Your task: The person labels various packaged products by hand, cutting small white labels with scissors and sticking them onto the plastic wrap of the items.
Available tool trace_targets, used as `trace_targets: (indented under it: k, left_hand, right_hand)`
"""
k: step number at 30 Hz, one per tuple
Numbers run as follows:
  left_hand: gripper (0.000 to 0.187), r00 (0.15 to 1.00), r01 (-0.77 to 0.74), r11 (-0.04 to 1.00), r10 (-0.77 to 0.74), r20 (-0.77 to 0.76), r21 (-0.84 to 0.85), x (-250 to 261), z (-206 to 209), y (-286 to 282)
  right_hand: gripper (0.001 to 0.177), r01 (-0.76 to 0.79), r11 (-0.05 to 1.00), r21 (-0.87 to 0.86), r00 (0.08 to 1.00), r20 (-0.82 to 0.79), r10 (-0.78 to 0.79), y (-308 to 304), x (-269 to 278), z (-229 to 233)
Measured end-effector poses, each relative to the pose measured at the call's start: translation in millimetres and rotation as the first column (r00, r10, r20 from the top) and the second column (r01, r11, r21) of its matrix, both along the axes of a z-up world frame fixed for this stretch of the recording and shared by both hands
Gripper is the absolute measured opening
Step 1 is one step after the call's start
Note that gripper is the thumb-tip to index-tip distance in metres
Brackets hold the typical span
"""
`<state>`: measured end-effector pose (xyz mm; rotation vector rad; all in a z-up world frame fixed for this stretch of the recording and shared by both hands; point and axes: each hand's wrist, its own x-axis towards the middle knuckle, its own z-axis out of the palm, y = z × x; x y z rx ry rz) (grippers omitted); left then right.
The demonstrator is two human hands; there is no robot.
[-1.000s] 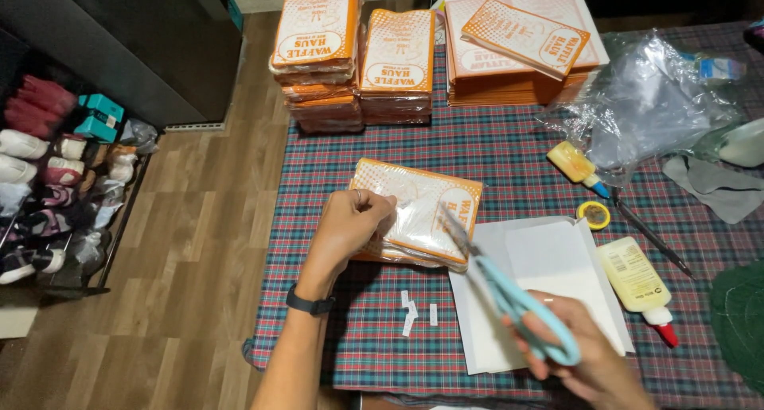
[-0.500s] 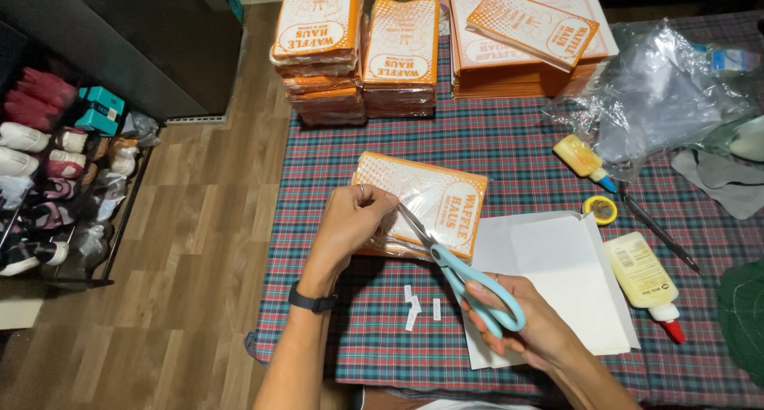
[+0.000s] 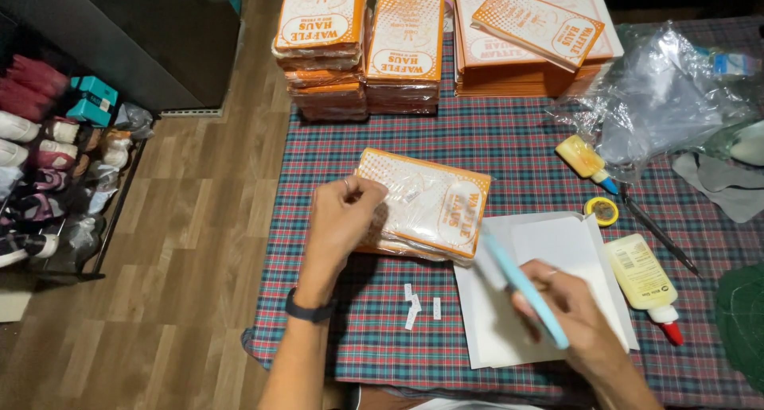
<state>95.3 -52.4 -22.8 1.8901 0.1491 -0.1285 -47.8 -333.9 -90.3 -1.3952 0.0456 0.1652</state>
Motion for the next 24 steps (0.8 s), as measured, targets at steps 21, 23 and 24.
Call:
trace_targets:
  k: [21,23,24]
  left_hand:
    - [0.030,0.944,-0.281,0.823,0.146,0.295,0.493,-37,-27,34]
    - [0.032,0.937,-0.317,0.818,0.194,0.289,0.479,-39,-40,52]
    - [0.034,0.928,-0.356,0.809,0.247,0.279,0.467,-38,-47,60]
  right_hand:
    - [0.052,0.195,0.579,-0.792,0.972,0.079,-0.220,11,71,49]
    - [0.055,0.204,0.708,-0.676,0.971,0.047,-0.235,23,96,33]
    - [0.060,0.204,0.817,-0.540,0.972,0.010,-0.236,28,110,25]
